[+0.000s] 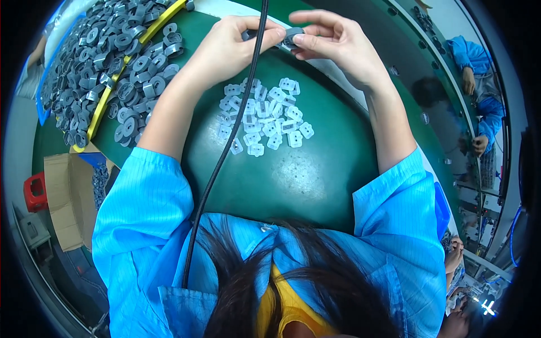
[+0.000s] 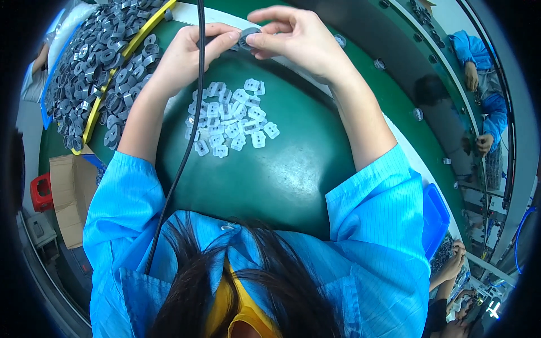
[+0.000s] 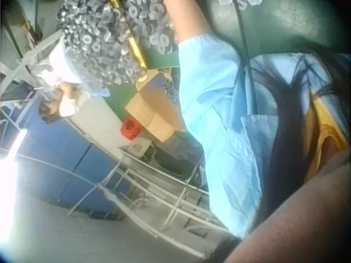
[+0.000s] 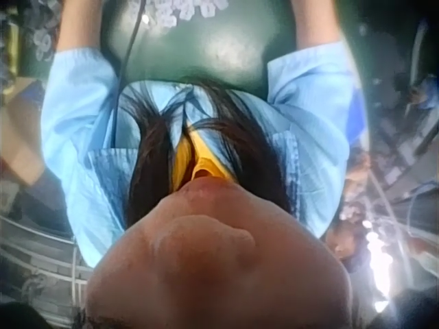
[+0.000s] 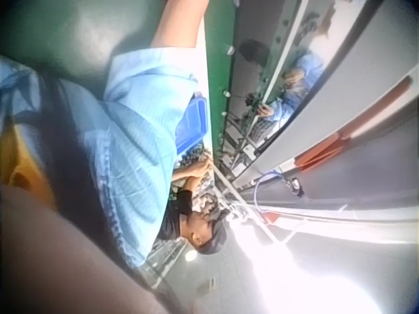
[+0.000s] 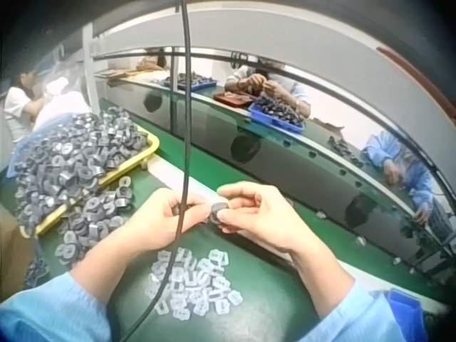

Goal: The person assembles plastic clips onto rubber rings by hand at a manufacturing workstation.

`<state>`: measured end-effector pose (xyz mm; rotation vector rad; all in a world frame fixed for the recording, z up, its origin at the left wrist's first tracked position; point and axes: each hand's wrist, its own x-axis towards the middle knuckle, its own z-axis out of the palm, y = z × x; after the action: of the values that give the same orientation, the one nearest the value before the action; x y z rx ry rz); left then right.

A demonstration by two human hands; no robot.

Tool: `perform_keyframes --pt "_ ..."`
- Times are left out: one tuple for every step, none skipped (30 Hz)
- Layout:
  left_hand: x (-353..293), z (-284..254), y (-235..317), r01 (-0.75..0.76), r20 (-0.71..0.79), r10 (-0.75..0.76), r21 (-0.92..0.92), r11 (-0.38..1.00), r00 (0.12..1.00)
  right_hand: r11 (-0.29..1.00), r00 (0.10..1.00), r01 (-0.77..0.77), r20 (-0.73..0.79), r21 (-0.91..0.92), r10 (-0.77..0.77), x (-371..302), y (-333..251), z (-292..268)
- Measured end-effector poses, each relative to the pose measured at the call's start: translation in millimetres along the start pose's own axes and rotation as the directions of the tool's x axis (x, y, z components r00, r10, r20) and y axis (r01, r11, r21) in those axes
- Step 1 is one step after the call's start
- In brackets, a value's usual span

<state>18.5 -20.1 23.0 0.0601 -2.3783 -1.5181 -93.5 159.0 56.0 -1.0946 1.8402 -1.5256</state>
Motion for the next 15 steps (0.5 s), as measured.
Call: perform_keyframes --pt "2 1 1 -0.105 -0.036 0.108 0.083 0.991 0.993 0.999 0.999 -0.032 0.001 0.032 0.032 -2 -1 1" --pt "1 1 5 -0.061 -0.018 0.064 0.130 0.990 0.998 0.995 0.999 -0.045 -0.004 0.085 0.046 -1 3 -1" --pt "-1 2 11 -0.064 -0.022 0.067 0.131 0.989 0.998 0.996 0.999 -0.042 -0.002 0.082 0.042 0 4 -3" --pt "-4 5 17 -0.122 -0.069 0.137 0.185 0.975 0.988 0.987 0.997 -0.070 -0.009 0.146 0.072 1 6 -4" --pt "-6 8 20 -0.177 -0.111 0.208 0.240 0.954 0.972 0.973 0.994 -0.098 -0.015 0.210 0.104 1 7 -5" --pt "-4 9 19 -0.250 -0.138 0.300 0.295 0.922 0.944 0.973 0.994 -0.099 -0.015 0.209 0.104 3 7 -6" --pt "-4 9 18 -0.249 -0.138 0.299 0.295 0.923 0.944 0.957 0.991 -0.130 -0.006 0.259 0.136 3 8 -5" --pt "-2 10 16 -0.361 -0.112 0.431 0.382 0.850 0.896 0.937 0.986 -0.161 0.004 0.308 0.168 2 9 -5" --pt "-2 10 16 -0.462 -0.072 0.552 0.462 0.757 0.831 0.937 0.985 -0.162 0.002 0.310 0.170 1 9 -4" --pt "-3 11 19 -0.436 -0.096 0.529 0.456 0.776 0.843 0.939 0.990 -0.133 -0.002 0.318 0.141 3 9 -2" --pt "-3 12 19 -0.437 -0.092 0.529 0.456 0.776 0.843 0.940 0.994 -0.103 -0.006 0.326 0.111 3 8 -1" --pt "-3 13 20 -0.436 -0.118 0.553 0.489 0.756 0.825 0.939 0.994 -0.103 -0.009 0.328 0.112 4 8 0" --pt "-3 14 21 -0.437 -0.143 0.580 0.521 0.733 0.802 0.940 0.996 -0.062 -0.034 0.335 0.078 4 7 0" --pt "-2 17 23 -0.441 -0.171 0.608 0.541 0.716 0.775 0.940 0.997 -0.022 -0.058 0.339 0.044 4 6 1" --pt "-1 19 21 -0.446 -0.169 0.612 0.541 0.713 0.773 0.941 0.997 -0.018 -0.063 0.338 0.041 4 6 3"
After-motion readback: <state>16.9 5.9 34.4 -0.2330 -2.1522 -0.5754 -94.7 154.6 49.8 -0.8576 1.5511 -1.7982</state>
